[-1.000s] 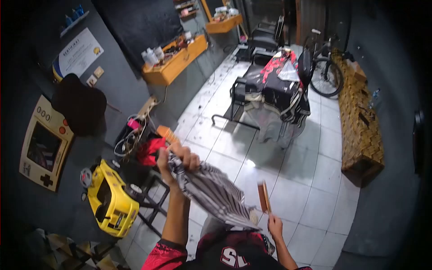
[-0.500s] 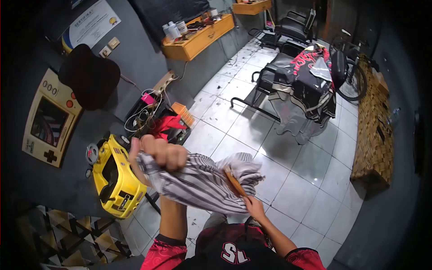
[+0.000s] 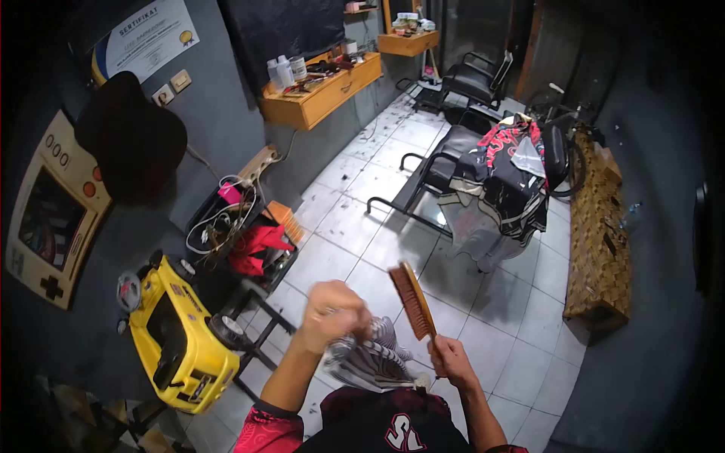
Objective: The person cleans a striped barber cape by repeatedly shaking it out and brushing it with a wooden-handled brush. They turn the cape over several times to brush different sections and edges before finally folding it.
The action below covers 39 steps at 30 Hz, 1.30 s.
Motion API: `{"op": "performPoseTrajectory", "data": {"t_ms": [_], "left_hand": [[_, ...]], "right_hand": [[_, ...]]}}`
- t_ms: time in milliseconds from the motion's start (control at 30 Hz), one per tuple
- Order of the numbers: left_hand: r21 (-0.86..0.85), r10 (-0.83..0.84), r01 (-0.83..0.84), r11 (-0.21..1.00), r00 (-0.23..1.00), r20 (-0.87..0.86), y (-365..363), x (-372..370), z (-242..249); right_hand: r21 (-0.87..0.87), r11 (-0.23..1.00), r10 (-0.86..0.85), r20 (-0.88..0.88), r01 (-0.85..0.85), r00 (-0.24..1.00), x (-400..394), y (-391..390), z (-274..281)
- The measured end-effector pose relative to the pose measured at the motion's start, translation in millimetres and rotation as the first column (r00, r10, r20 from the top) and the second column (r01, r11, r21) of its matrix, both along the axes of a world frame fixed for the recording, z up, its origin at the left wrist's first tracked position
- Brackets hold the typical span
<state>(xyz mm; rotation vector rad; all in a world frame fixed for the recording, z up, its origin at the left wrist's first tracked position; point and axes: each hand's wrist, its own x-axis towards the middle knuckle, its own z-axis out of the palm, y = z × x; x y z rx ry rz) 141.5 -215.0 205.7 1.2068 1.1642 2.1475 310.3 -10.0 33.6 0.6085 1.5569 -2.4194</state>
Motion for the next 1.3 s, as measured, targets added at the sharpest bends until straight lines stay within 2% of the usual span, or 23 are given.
{"op": "performPoseTrajectory", "data": {"t_ms": [100, 167, 233, 267, 300, 367, 433, 500, 600, 700, 767, 833, 900, 933, 967, 1000, 1033, 1100, 1133, 1167, 1200, 1267, 1300], "left_hand": [[-0.051, -0.086, 0.081, 0.995, 0.991, -0.103, 2, -11, 11], [0.011, -0.015, 0.018, 1.000, 0.977, -0.211, -9, -25, 14], [0.065, 0.016, -0.016, 0.998, 1.000, -0.009, -24, -39, 20], [0.178, -0.047, 0.014, 0.984, 0.982, 0.185, -34, -44, 25], [0.332, -0.157, 0.089, 0.939, 0.971, 0.183, -38, -56, 32], [0.562, -0.339, 0.183, 0.806, 0.922, 0.185, -50, -79, 44], [0.637, -0.435, 0.246, 0.730, 0.887, 0.156, -68, -98, 53], [0.675, -0.455, 0.240, 0.698, 0.876, 0.159, -85, -104, 61], [0.653, -0.515, 0.369, 0.661, 0.856, 0.037, -95, -109, 67], [0.541, -0.529, 0.429, 0.723, 0.848, 0.034, -73, -100, 45], [0.279, -0.392, 0.346, 0.896, 0.911, 0.130, -62, -84, 46], [0.178, -0.381, 0.357, 0.917, 0.916, 0.125, -44, -82, 26], [0.096, -0.361, 0.353, 0.931, 0.929, 0.087, -31, -74, 29], [0.095, -0.404, 0.395, 0.914, 0.908, 0.112, -26, -74, 27], [0.047, -0.320, 0.318, 0.947, 0.947, 0.036, -24, -69, 35], [0.062, -0.295, 0.292, 0.954, 0.954, 0.044, -21, -70, 34], [0.074, -0.269, 0.264, 0.962, 0.962, 0.055, -19, -71, 30], [0.166, -0.213, 0.184, 0.969, 0.960, 0.179, -17, -80, 23], [0.243, -0.293, 0.252, 0.937, 0.944, 0.153, -14, -90, 27], [0.359, -0.370, 0.297, 0.885, 0.916, 0.153, -12, -99, 33], [0.495, -0.456, 0.323, 0.807, 0.873, 0.173, -10, -103, 46], [0.606, -0.508, 0.327, 0.725, 0.848, 0.151, -13, -118, 60], [0.619, -0.508, 0.343, 0.706, 0.855, 0.107, -15, -125, 65]], "right_hand": [[0.032, 0.987, 0.159, -0.299, -0.156, 0.941, -34, -37, 40], [-0.030, 0.978, 0.194, -0.204, -0.205, 0.959, -54, -62, 51], [0.172, 0.939, 0.320, -0.114, -0.299, 0.941, -67, -76, 10], [0.235, 0.893, 0.387, 0.033, -0.384, 0.921, -69, -79, -20], [0.280, 0.837, 0.434, 0.182, -0.470, 0.882, -68, -78, -58], [0.647, 0.508, 0.439, 0.375, -0.569, 0.817, -46, -66, -153], [0.702, 0.268, 0.286, 0.595, -0.659, 0.751, -8, -50, -249], [0.795, 0.017, -0.005, 0.606, -0.606, 0.795, 22, -56, -245], [0.851, 0.145, -0.327, 0.523, -0.505, 0.787, 33, -57, -236], [0.778, 0.561, -0.204, 0.462, -0.284, 0.863, -1, -44, -177], [0.552, 0.832, -0.201, 0.219, 0.049, 0.955, -27, -55, -110], [0.099, 0.984, -0.160, 0.103, 0.150, 0.982, -51, -71, -27], [-0.207, 0.967, -0.182, -0.151, 0.149, 0.972, -61, -98, 24], [-0.201, 0.971, -0.166, -0.177, 0.129, 0.970, -66, -112, 22], [-0.193, 0.975, -0.146, -0.206, 0.106, 0.968, -71, -122, 20], [-0.424, 0.898, 0.035, -0.199, -0.118, 0.979, -78, -122, 32], [-0.300, 0.952, 0.026, -0.127, -0.063, 0.992, -85, -128, 16], [0.031, 0.976, 0.219, -0.120, -0.217, 0.968, -95, -126, -24], [0.222, 0.924, 0.332, -0.062, -0.311, 0.941, -97, -117, -86], [0.490, 0.810, 0.347, 0.044, -0.323, 0.937, -89, -111, -111], [0.593, 0.605, 0.440, 0.308, -0.532, 0.843, -81, -94, -150], [0.746, 0.201, 0.399, 0.530, -0.635, 0.748, -41, -62, -390], [0.717, 0.241, 0.223, 0.615, -0.654, 0.756, -25, -60, -320]]}}
